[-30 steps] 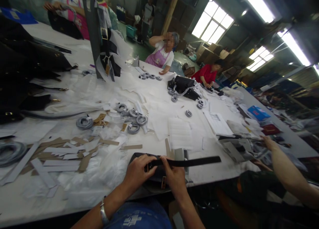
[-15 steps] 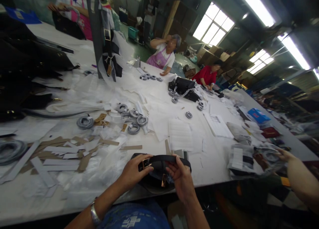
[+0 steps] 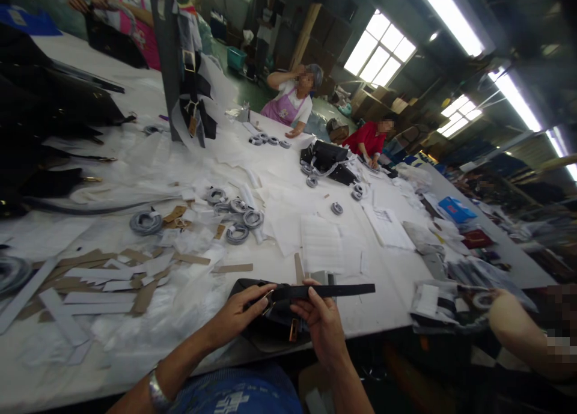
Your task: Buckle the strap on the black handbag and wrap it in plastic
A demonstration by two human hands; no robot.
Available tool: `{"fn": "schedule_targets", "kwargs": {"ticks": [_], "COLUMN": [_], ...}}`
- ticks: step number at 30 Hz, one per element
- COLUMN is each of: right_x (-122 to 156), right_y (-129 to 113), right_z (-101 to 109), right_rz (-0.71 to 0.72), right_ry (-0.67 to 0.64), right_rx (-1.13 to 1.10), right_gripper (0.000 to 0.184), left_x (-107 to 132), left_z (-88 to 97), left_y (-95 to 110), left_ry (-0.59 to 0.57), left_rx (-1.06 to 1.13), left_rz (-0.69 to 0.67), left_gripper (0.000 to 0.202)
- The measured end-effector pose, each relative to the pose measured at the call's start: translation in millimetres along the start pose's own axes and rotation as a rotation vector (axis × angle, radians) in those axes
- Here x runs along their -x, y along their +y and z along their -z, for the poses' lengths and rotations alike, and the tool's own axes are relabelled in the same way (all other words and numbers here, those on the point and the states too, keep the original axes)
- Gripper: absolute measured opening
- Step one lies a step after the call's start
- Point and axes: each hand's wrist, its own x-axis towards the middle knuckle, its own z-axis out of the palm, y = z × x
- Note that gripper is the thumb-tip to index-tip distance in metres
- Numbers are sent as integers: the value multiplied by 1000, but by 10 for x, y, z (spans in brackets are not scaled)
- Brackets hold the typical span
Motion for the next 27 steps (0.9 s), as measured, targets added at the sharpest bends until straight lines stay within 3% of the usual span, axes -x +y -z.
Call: {"fn": "schedule_targets", "kwargs": {"ticks": [6, 18, 23, 27], "right_x": [15, 67, 88, 87], "right_y": [-1, 138, 196, 173], "right_z": [9, 13, 31, 10], "right_rz": [14, -28, -23, -46], "right_ry": [-30, -161, -164, -125], "right_rx": [-6, 128, 130, 67], "right_gripper": [32, 32, 33, 35], "left_x": [51, -40, -58, -49], "left_z": [49, -146, -197, -187], "left_y": [-2, 105, 99, 20], "left_ry": [-83, 223, 254, 183], "left_rx": [38, 42, 19, 51], "left_rz": [-27, 42, 38, 50], "left_gripper": [48, 22, 22, 27]}}
